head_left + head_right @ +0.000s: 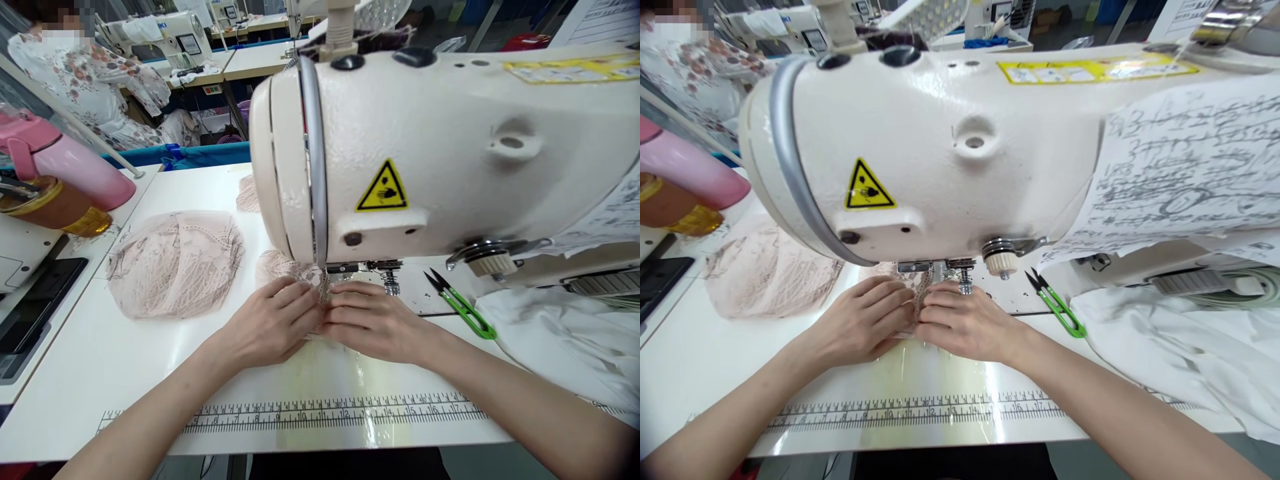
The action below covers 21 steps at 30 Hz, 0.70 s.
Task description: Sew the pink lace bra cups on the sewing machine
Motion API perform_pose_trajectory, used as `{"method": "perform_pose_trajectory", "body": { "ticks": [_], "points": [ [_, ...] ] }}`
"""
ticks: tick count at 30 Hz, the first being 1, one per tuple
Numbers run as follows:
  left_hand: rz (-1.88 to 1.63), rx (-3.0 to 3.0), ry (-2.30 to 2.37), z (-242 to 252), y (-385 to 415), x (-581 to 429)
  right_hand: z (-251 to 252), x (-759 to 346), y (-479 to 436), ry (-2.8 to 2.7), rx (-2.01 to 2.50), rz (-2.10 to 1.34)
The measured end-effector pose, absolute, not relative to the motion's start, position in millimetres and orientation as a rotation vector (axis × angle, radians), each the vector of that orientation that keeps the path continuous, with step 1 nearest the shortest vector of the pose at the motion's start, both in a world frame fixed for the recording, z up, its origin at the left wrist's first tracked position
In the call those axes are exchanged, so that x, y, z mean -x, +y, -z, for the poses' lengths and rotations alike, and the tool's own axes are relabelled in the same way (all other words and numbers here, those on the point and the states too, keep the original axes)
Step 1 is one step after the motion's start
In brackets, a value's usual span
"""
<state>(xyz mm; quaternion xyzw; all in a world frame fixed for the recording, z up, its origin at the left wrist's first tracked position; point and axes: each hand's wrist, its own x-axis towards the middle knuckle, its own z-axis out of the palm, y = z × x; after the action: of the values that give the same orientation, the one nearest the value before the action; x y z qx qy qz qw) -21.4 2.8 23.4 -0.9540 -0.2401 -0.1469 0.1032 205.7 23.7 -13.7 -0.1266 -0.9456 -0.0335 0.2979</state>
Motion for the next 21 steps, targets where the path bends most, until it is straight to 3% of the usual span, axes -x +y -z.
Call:
{"method": "perform_pose_trajectory", "body": {
  "ticks": [8,21],
  "points": [
    [0.236,2.933,-0.953,-7.4,8.6,28.7,12.3,-207.5,21.3,-2.512,0.365,0.014],
    [0.195,2.938,-0.94,-10.4,14.8,32.8,10.8,-198.6,17.8,-2.447,0.369,0.049]
  ]
}}
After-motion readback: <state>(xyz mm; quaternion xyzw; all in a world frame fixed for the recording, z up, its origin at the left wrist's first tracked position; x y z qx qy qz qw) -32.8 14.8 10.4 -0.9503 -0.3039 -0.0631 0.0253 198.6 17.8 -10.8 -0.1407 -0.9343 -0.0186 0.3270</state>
